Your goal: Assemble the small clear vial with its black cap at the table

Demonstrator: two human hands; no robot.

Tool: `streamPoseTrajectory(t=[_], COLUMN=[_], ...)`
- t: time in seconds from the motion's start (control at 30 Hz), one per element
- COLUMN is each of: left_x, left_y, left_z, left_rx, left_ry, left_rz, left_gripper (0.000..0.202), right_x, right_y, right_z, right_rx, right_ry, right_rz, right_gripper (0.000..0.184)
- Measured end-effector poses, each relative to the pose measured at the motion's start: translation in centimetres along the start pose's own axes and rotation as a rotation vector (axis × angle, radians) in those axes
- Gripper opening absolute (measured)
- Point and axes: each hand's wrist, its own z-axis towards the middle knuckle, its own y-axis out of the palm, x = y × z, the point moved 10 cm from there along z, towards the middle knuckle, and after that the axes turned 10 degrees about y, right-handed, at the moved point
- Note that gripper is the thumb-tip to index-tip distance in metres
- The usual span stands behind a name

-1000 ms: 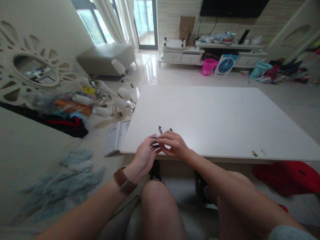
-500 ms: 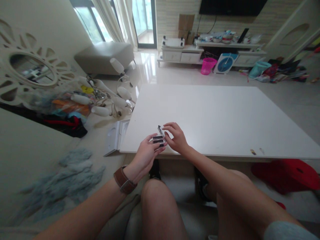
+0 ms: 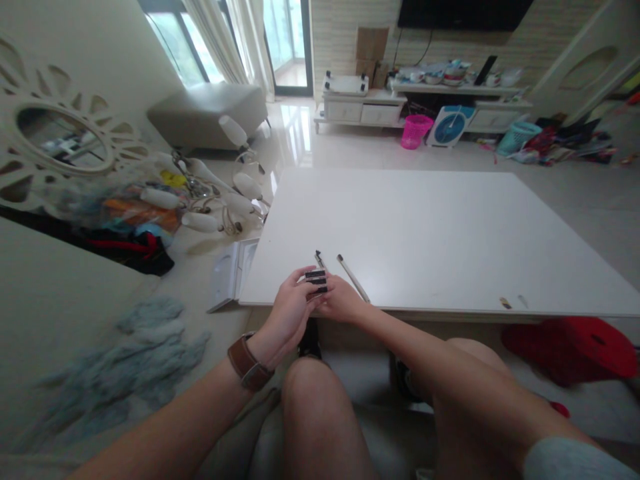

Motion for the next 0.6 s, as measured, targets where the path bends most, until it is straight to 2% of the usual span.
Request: streamPoseTrajectory(t=[0.13,0.23,0.33,0.6], left_x=[-0.3,-0.4,-0.5,-0.8], left_y=[-0.2,-0.3,-0.3,0.0], left_z=[0.0,-0.1,-0.2,-0.4], left_rx=[0.029,0.051,0.057,0.045], left_ry=[-0.037,-0.062,-0.081,-0.103], left_rz=[-0.061,-0.074,-0.070,-0.069], left_gripper=[0.024,0.020,0.019,0.016], right_x=[-1.6,-1.8,-1.5,-0.9], right_y=[5.7,8.2,9.3,10.3], right_z=[-1.8,-3.3,-4.2,-4.5], right_rx=[-0.220,-0.338,-0.408,-0.542], right_ry=[-0.052,-0.061,-0.075,-0.035], right_rz=[-0.122,-0.199,-0.252,-0.303], right_gripper=[0.031,0.039,0.043,0.034])
